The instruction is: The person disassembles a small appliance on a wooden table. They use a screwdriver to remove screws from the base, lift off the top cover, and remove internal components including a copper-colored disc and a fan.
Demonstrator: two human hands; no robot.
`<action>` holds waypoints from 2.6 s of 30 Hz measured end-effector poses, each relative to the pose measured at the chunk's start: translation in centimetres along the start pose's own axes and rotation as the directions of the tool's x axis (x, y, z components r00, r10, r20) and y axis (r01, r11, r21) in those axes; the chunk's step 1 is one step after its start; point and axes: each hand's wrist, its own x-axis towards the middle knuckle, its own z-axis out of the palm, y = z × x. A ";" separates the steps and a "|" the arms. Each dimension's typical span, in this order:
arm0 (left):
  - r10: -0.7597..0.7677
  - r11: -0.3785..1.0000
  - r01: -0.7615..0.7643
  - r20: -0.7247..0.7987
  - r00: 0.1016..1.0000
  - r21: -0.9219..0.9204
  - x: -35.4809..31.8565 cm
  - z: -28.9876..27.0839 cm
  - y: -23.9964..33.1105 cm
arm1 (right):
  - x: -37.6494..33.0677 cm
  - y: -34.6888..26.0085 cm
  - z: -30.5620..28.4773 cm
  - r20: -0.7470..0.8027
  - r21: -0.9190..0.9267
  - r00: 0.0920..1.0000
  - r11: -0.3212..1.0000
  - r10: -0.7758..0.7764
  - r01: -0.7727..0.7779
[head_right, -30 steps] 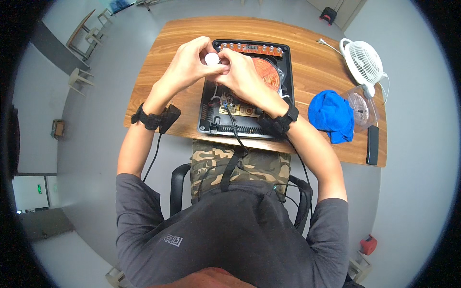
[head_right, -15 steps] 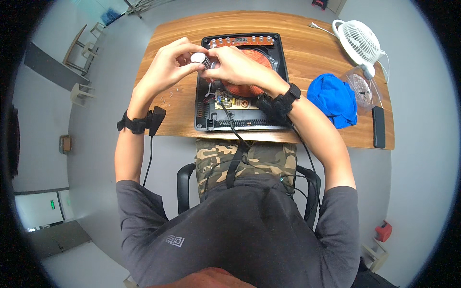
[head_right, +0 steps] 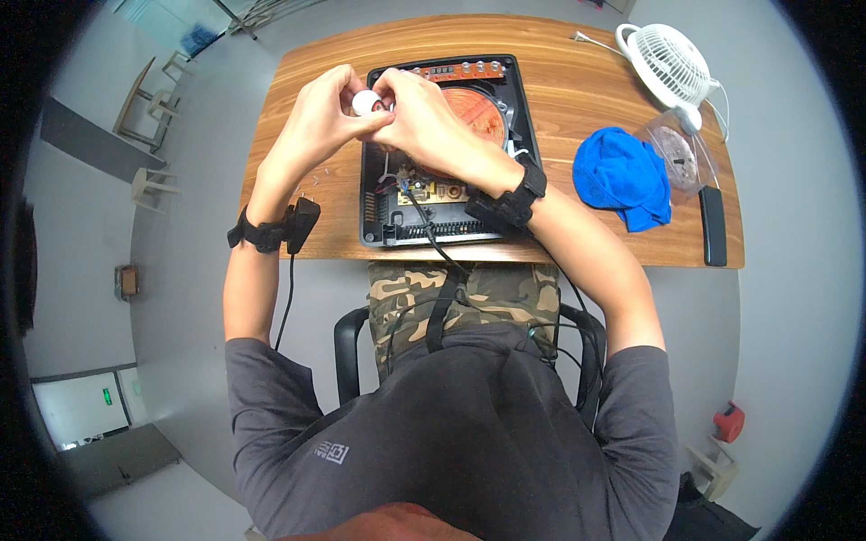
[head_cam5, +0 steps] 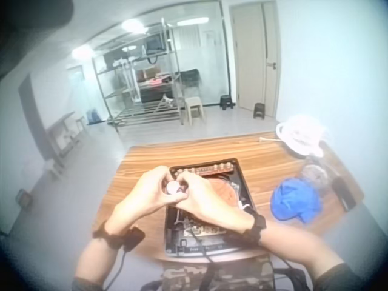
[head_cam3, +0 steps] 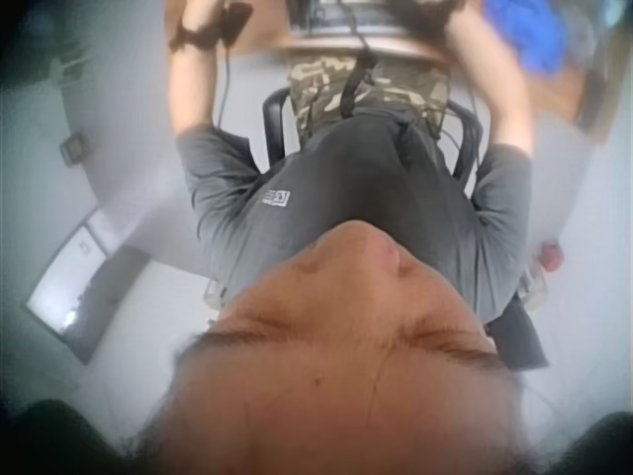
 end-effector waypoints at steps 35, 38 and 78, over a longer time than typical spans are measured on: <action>-0.005 0.997 0.007 0.021 1.000 -0.077 -0.3 -1.2 0.8 | 0.7 -0.6 0.1 0.048 -0.088 0.996 0.993 -0.073 0.077; -0.106 0.994 0.105 -0.002 0.994 -0.040 -0.5 -1.1 0.4 | 0.6 -1.0 0.1 0.059 -0.011 0.998 1.000 -0.016 0.016; 0.095 0.987 -0.106 -0.093 0.991 -0.118 -1.4 -0.3 -0.6 | -0.5 -1.7 0.8 0.057 -0.116 0.998 0.993 -0.018 0.025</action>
